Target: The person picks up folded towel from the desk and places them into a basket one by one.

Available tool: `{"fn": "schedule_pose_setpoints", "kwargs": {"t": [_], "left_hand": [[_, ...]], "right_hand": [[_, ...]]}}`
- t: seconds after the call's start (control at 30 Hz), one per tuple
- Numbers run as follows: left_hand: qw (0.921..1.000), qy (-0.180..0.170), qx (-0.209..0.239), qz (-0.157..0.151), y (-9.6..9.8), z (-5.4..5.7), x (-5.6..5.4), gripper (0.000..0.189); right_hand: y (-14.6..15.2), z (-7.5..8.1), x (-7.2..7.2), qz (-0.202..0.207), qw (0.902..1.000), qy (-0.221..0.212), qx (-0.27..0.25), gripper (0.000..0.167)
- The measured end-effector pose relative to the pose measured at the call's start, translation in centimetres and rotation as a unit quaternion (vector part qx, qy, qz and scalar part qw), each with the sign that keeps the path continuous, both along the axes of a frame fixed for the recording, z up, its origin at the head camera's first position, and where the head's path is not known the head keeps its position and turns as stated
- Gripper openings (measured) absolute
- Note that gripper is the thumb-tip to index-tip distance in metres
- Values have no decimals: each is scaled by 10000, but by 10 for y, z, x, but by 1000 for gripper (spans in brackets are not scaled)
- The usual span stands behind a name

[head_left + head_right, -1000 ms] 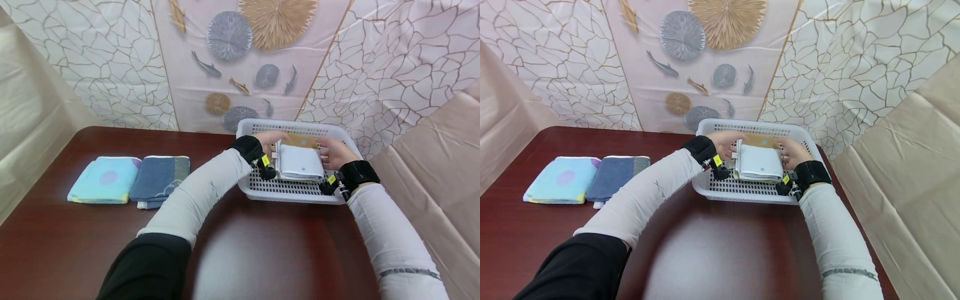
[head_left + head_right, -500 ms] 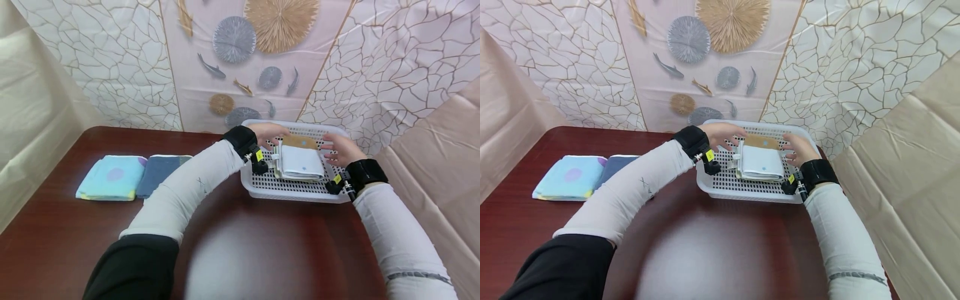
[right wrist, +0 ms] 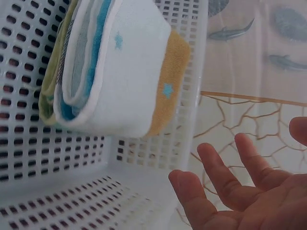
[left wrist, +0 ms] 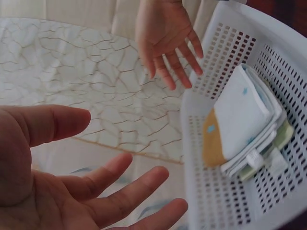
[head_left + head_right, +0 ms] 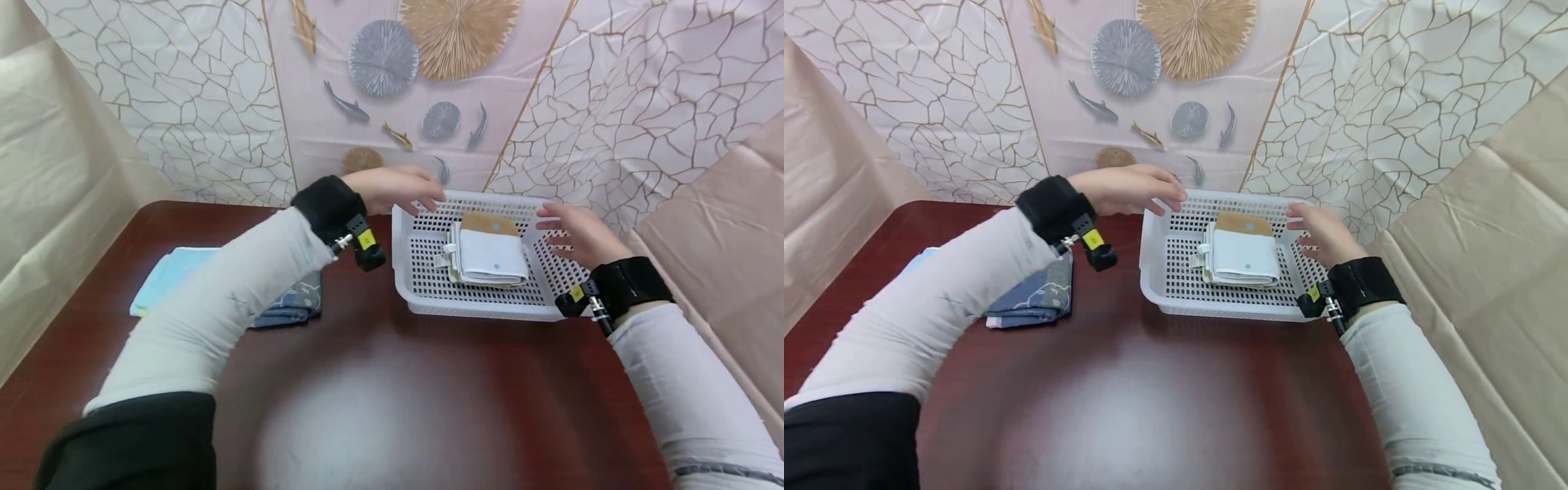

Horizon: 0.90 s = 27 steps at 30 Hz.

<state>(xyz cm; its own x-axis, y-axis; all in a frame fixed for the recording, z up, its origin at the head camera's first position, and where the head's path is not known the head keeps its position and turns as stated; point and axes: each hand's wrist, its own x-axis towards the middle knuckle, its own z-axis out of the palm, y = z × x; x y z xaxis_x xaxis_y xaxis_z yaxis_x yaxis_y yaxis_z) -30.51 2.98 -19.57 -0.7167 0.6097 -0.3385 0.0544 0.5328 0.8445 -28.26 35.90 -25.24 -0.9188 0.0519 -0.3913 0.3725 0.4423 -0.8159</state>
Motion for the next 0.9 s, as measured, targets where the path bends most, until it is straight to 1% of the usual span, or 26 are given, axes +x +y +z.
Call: {"fn": "schedule_pose_setpoints", "kwargs": {"t": [0.07,0.13,0.2,0.27,0.33,0.43,0.53,0.6,0.67,0.8,0.9], "left_hand": [[9998,205,47,-14,-14,4,6,45],[9989,468,-60,-20,-29,6,11,43],[9977,672,-69,33,-43,6,14,40],[9968,786,-125,121,-59,4,17,39],[9965,812,-56,182,-75,0,21,39],[9964,757,45,366,-102,-9,28,38],[9958,729,158,530,-129,-20,37,39],[9954,692,176,641,-145,-27,45,39],[9949,697,65,724,-159,-36,54,41],[9931,762,-300,835,-172,-53,69,42],[9909,935,-541,807,-177,-61,79,41]], "right_hand": [[0,2,5,90,9998,81,163,67],[0,2,10,176,9991,194,325,68],[1,2,15,258,9979,289,520,67],[3,1,21,373,9961,384,707,66],[4,0,28,502,9940,466,855,67],[6,-1,38,658,9903,549,1090,73],[7,-3,48,720,9872,614,1281,79],[8,-5,55,775,9852,629,1393,79],[7,-7,60,835,9830,673,1493,75],[3,-12,68,948,9760,914,1736,66],[1,-14,73,1070,9678,1111,1988,64]]}}
